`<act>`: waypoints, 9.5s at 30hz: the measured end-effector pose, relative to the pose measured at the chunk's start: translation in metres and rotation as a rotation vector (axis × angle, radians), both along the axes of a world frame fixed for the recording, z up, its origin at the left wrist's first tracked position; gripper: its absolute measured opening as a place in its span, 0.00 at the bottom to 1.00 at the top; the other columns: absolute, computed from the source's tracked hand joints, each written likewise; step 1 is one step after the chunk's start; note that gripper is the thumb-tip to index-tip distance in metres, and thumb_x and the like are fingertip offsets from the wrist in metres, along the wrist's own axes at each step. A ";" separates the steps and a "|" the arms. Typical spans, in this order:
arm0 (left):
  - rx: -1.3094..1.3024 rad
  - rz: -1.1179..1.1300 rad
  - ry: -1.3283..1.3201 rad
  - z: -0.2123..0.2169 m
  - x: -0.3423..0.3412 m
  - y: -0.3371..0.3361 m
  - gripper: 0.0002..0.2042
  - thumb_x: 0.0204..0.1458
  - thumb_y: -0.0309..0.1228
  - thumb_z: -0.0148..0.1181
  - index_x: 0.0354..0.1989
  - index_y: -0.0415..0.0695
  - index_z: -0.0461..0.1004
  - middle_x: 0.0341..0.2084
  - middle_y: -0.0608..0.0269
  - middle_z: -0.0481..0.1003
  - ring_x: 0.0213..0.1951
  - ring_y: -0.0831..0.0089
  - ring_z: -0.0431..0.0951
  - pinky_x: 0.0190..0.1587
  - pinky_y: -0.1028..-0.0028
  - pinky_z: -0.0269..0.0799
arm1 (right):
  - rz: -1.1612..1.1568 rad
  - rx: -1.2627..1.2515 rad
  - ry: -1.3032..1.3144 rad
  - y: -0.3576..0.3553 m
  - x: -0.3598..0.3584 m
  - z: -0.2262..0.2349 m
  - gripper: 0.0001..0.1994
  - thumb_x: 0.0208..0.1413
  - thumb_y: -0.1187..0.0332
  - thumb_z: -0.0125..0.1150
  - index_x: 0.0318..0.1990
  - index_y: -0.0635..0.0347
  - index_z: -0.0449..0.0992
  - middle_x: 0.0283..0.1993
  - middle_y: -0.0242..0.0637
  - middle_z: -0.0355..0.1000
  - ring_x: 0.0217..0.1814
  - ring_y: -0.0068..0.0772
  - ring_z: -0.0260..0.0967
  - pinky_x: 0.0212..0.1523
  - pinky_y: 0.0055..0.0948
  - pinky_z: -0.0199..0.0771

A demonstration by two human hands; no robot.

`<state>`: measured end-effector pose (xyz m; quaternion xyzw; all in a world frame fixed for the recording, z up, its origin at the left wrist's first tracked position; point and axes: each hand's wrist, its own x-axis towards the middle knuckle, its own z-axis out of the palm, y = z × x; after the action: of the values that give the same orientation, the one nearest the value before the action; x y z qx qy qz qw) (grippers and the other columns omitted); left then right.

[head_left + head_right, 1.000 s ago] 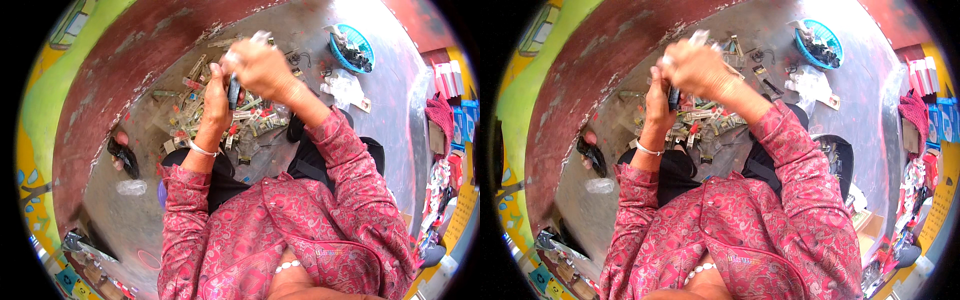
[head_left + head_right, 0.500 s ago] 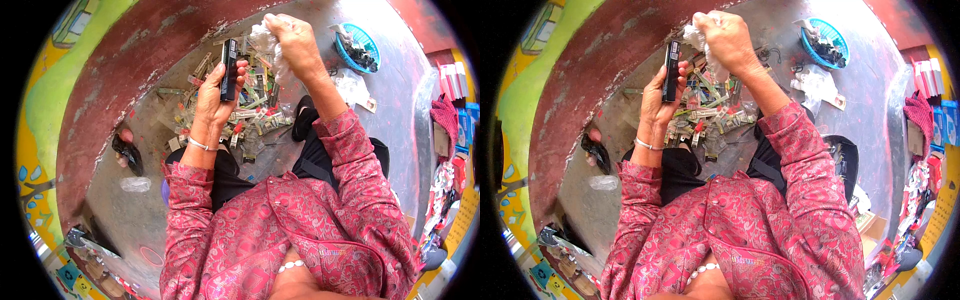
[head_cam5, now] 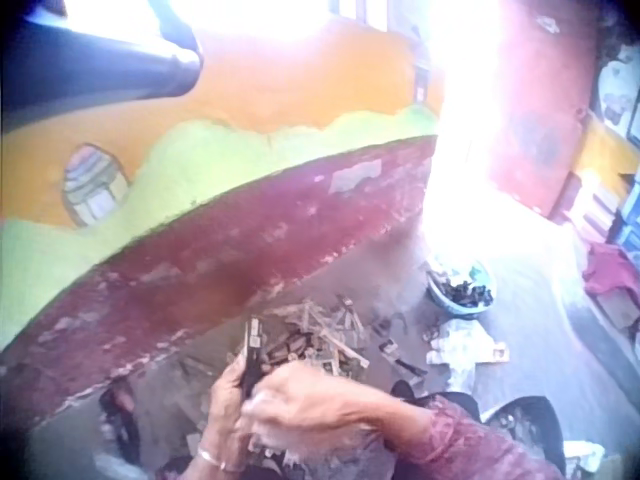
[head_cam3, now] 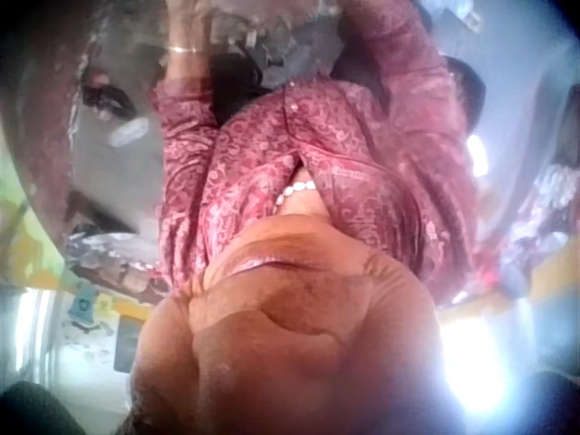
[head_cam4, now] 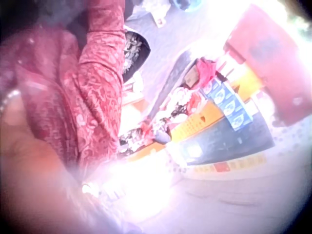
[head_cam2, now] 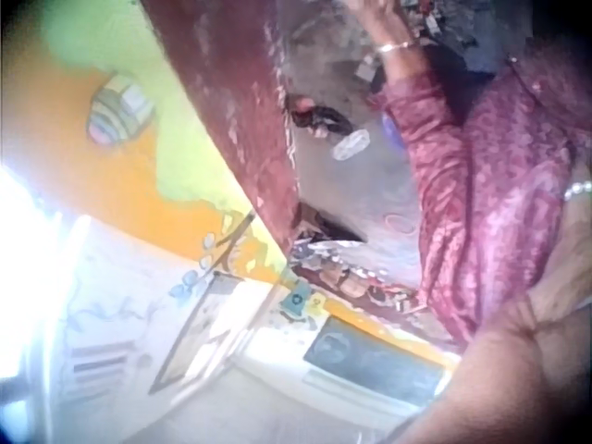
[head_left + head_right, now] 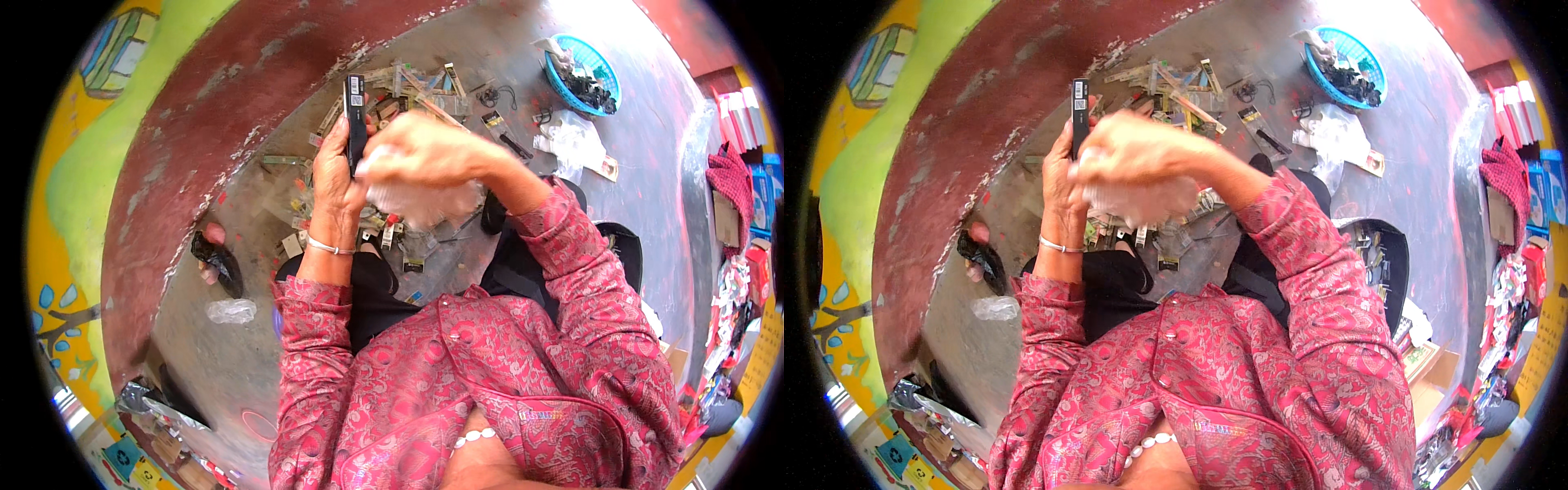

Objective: The person cleans a flashlight by wiping it with a white cloth and then places it into a container filled with other flashlights.

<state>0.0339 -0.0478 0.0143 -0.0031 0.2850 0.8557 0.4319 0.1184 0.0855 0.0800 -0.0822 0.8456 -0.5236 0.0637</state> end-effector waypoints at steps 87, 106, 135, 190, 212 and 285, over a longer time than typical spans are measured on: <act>-0.364 0.137 0.845 0.009 -0.009 0.015 0.18 0.50 0.36 0.57 0.41 0.33 0.68 0.37 0.58 0.71 0.41 0.71 0.71 0.46 0.71 0.67 | -0.896 0.073 0.324 0.028 -0.016 -0.013 0.14 0.44 0.61 0.51 0.17 0.62 0.74 0.19 0.49 0.70 0.24 0.51 0.71 0.26 0.42 0.71; -0.103 -0.064 0.583 -0.002 -0.017 -0.009 0.16 0.52 0.31 0.54 0.49 0.40 0.65 0.46 0.60 0.68 0.49 0.70 0.67 0.54 0.67 0.59 | -0.497 -0.247 -0.005 0.019 -0.028 -0.013 0.23 0.49 0.51 0.47 0.27 0.67 0.74 0.29 0.55 0.71 0.37 0.55 0.69 0.40 0.43 0.67; -0.424 0.242 0.693 0.020 -0.011 0.012 0.12 0.50 0.28 0.57 0.41 0.38 0.69 0.33 0.65 0.74 0.33 0.79 0.73 0.33 0.80 0.70 | -0.418 0.412 0.171 0.011 -0.011 -0.010 0.13 0.37 0.64 0.58 0.26 0.68 0.72 0.23 0.53 0.70 0.29 0.54 0.71 0.31 0.45 0.70; -0.636 -0.069 0.217 -0.018 -0.013 0.023 0.10 0.47 0.21 0.53 0.39 0.40 0.68 0.38 0.59 0.73 0.43 0.66 0.73 0.47 0.67 0.68 | -0.874 0.731 -0.134 0.289 0.146 -0.276 0.17 0.43 0.66 0.60 0.42 0.59 0.73 0.35 0.47 0.69 0.40 0.47 0.68 0.39 0.38 0.69; -0.794 -0.081 0.065 -0.040 -0.010 0.049 0.10 0.39 0.21 0.58 0.32 0.41 0.69 0.33 0.60 0.73 0.38 0.68 0.73 0.44 0.69 0.70 | -0.686 0.977 -0.352 0.306 0.112 -0.412 0.05 0.44 0.71 0.52 0.27 0.59 0.74 0.32 0.43 0.68 0.35 0.41 0.71 0.31 0.36 0.73; -1.145 -0.073 1.088 -0.088 0.015 0.087 0.14 0.43 0.18 0.55 0.41 0.37 0.67 0.39 0.61 0.68 0.43 0.72 0.66 0.49 0.75 0.61 | 0.072 -1.040 -0.320 0.116 0.007 -0.249 0.13 0.51 0.62 0.55 0.34 0.65 0.67 0.27 0.31 0.65 0.29 0.21 0.63 0.28 0.23 0.65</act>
<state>0.0490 0.0392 -0.0735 0.2036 0.8523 0.4423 0.1910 0.1258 0.2015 -0.1686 -0.0509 0.4516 -0.8762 0.1603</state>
